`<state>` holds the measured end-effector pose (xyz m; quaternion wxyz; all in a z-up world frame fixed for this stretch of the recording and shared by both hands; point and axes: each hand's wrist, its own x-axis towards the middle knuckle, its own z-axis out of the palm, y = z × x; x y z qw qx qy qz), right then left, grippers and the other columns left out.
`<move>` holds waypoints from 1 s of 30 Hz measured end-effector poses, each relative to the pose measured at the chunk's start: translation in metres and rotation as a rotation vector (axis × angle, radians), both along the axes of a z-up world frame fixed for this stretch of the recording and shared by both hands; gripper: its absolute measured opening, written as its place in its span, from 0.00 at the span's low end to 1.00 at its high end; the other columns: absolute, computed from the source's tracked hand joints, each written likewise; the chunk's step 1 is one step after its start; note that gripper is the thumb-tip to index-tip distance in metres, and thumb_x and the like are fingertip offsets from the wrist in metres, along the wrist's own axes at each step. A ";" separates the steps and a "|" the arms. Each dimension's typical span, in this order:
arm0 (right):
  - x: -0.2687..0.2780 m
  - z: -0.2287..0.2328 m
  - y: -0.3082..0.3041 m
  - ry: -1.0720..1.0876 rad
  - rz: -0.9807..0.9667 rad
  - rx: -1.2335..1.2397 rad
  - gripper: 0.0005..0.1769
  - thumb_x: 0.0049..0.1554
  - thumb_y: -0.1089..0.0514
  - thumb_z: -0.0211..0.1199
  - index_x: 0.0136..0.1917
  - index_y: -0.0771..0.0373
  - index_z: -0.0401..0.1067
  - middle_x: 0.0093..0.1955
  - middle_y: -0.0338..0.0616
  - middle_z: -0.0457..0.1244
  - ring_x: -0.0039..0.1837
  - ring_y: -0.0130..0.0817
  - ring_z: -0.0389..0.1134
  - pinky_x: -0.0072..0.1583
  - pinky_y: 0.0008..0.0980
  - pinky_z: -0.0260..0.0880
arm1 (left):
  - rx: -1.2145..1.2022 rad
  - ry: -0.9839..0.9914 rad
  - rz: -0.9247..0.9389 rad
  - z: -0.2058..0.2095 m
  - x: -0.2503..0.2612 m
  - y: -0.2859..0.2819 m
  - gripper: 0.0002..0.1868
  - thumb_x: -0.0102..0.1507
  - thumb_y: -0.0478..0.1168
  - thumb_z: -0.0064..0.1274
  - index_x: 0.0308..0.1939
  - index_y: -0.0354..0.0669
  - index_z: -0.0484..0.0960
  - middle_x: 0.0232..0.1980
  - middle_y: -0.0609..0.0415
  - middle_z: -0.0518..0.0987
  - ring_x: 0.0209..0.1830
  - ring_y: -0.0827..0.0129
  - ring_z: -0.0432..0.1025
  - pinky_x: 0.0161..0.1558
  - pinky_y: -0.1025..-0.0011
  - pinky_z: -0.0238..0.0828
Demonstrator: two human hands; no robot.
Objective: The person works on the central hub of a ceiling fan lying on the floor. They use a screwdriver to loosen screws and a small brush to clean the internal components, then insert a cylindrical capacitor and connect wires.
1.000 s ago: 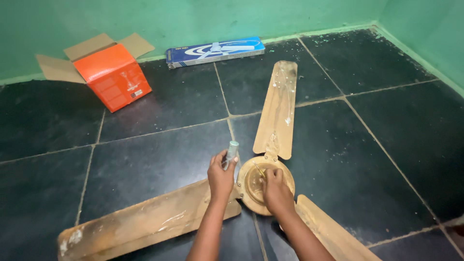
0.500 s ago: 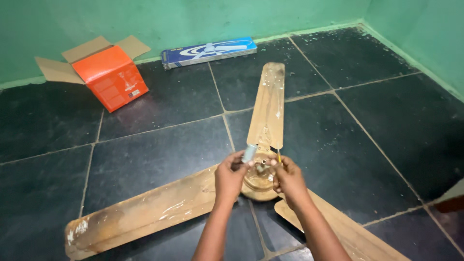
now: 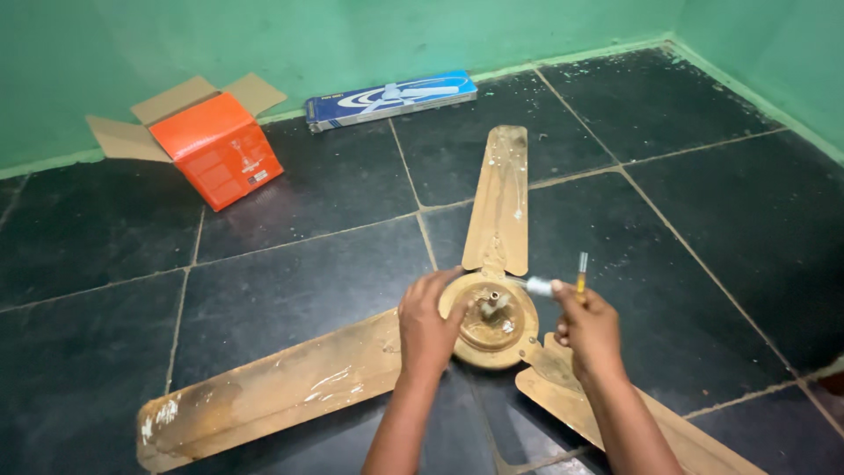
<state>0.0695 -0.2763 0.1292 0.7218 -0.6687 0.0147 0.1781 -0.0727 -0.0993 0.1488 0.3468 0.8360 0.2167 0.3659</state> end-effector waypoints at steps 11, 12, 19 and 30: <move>0.025 -0.071 -0.017 0.479 0.058 0.309 0.23 0.60 0.45 0.68 0.54 0.68 0.70 0.41 0.39 0.61 0.31 0.21 0.52 0.30 0.22 0.51 | -0.153 0.185 -0.118 -0.060 0.021 -0.017 0.29 0.50 0.34 0.66 0.57 0.45 0.81 0.60 0.48 0.78 0.62 0.50 0.68 0.63 0.60 0.64; 0.026 -0.071 -0.020 0.502 0.067 0.331 0.21 0.60 0.47 0.66 0.55 0.65 0.68 0.43 0.40 0.63 0.31 0.21 0.52 0.30 0.22 0.51 | -0.157 0.178 -0.142 -0.063 0.023 -0.020 0.30 0.49 0.34 0.66 0.56 0.45 0.81 0.60 0.47 0.78 0.62 0.50 0.68 0.63 0.60 0.64; 0.024 -0.039 -0.033 0.586 0.154 0.450 0.15 0.61 0.50 0.56 0.58 0.59 0.65 0.51 0.48 0.68 0.31 0.22 0.53 0.31 0.22 0.53 | -0.247 0.154 -0.094 -0.071 0.048 -0.021 0.26 0.55 0.38 0.66 0.58 0.44 0.81 0.61 0.46 0.78 0.63 0.52 0.70 0.63 0.61 0.67; 0.040 -0.049 -0.010 0.527 0.202 0.341 0.11 0.60 0.54 0.62 0.50 0.62 0.67 0.46 0.42 0.64 0.30 0.21 0.52 0.30 0.23 0.51 | -0.310 0.305 -0.147 -0.089 0.058 -0.013 0.33 0.49 0.37 0.69 0.59 0.46 0.80 0.63 0.48 0.77 0.64 0.55 0.71 0.62 0.63 0.68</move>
